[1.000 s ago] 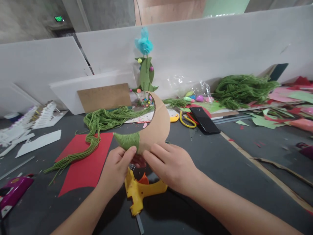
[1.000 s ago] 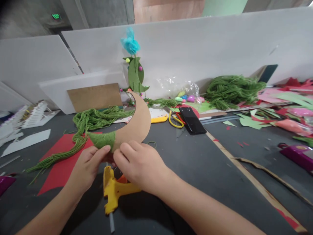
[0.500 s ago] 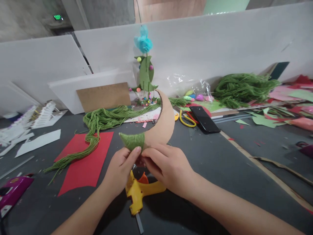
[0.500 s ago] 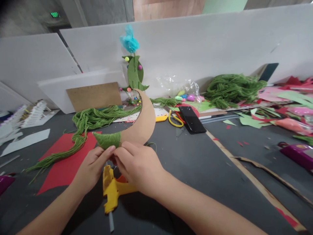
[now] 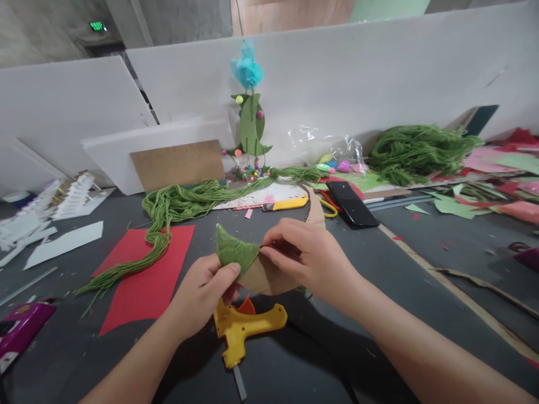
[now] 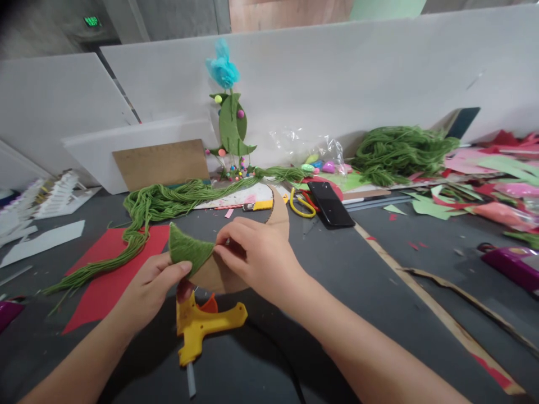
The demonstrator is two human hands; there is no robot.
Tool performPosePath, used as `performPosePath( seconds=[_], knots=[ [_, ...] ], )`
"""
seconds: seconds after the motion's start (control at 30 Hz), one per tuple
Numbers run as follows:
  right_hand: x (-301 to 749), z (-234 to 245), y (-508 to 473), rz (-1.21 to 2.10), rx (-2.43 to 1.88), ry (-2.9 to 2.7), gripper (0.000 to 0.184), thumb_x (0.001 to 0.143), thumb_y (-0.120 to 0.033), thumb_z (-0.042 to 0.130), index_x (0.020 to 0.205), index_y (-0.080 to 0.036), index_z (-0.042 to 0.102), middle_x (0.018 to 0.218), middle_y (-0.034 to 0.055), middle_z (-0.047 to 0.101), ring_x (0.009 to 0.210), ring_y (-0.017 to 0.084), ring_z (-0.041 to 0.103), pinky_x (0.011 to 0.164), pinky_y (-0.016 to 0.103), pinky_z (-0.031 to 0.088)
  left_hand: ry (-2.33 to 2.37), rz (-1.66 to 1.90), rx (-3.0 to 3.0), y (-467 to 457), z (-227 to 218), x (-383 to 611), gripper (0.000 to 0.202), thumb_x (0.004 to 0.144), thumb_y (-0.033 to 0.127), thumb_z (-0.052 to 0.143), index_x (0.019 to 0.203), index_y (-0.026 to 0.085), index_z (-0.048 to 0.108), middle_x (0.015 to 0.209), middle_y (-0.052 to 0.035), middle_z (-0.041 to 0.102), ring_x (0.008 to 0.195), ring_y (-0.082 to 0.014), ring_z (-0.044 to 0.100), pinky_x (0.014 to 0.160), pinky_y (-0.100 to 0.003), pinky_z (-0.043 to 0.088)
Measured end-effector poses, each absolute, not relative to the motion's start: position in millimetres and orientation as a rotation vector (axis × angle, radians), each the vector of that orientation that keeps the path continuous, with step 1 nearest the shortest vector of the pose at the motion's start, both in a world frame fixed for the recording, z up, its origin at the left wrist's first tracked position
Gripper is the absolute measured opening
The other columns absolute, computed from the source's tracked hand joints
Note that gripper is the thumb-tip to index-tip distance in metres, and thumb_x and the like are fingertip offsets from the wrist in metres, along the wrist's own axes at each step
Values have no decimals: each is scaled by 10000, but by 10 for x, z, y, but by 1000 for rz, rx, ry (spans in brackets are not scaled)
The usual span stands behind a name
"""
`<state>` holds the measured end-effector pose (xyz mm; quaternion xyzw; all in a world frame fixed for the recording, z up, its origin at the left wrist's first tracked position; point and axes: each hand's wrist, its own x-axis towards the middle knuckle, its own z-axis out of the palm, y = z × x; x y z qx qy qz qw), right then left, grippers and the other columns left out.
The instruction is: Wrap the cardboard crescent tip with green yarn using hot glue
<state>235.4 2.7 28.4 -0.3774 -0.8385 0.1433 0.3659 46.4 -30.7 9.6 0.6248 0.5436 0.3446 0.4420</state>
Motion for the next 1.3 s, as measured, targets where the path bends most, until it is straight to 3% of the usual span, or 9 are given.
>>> performPosePath(
  seconds=[0.13, 0.27, 0.47, 0.67, 0.97, 1.13, 1.3],
  knots=[
    [2353, 281, 40, 450, -1051, -2151, 93, 801, -217, 592, 865, -191, 654, 754, -2, 647, 678, 123, 572, 609, 238, 416, 1281, 852, 1524, -302, 53, 416, 303, 808, 304, 421, 529, 189, 457, 461, 27, 480, 450, -112, 448, 477, -233, 358],
    [2353, 309, 53, 605, -1098, -2172, 110, 790, -223, 585, 754, -196, 685, 734, -3, 675, 699, 139, 595, 617, 250, 417, 1205, 876, 1530, -301, 47, 395, 298, 805, 279, 454, 524, 180, 465, 468, 36, 463, 449, -97, 433, 461, -218, 351],
    [2383, 344, 88, 817, -1220, -1873, 146, 771, -231, 563, 697, -156, 664, 687, 13, 677, 652, 148, 588, 581, 239, 420, 1119, 1159, 1454, -283, 76, 454, 137, 808, 278, 562, 764, 178, 644, 679, 11, 634, 629, -117, 601, 623, -219, 496],
    [2315, 318, 69, 825, -1301, -1795, 170, 773, -252, 547, 669, -166, 651, 663, 18, 668, 650, 159, 577, 587, 253, 411, 1240, 1408, 1267, -266, 13, 480, 107, 728, 286, 669, 783, 195, 660, 722, 25, 608, 589, -110, 569, 484, -214, 537],
    [2201, 203, 12, 843, -1328, -1783, 180, 791, -263, 538, 664, -170, 626, 602, 4, 619, 580, 141, 540, 524, 234, 380, 1144, 1178, 1180, -262, 29, 539, 216, 767, 365, 612, 861, 171, 617, 776, -3, 599, 615, -125, 577, 439, -218, 529],
    [2196, 193, -6, 794, -1305, -1915, 178, 793, -243, 544, 644, -175, 615, 600, -16, 621, 586, 125, 530, 539, 227, 363, 1195, 1201, 1173, -247, 5, 517, 263, 803, 396, 558, 918, 168, 625, 770, 2, 601, 506, -92, 561, 420, -214, 512],
    [2204, 224, -5, 958, -1274, -1915, 170, 773, -227, 540, 628, -167, 608, 581, -25, 593, 573, 114, 512, 535, 215, 368, 1246, 1137, 1157, -225, 53, 478, 287, 773, 393, 587, 919, 153, 643, 696, 10, 578, 493, -91, 541, 394, -195, 489]
  ],
)
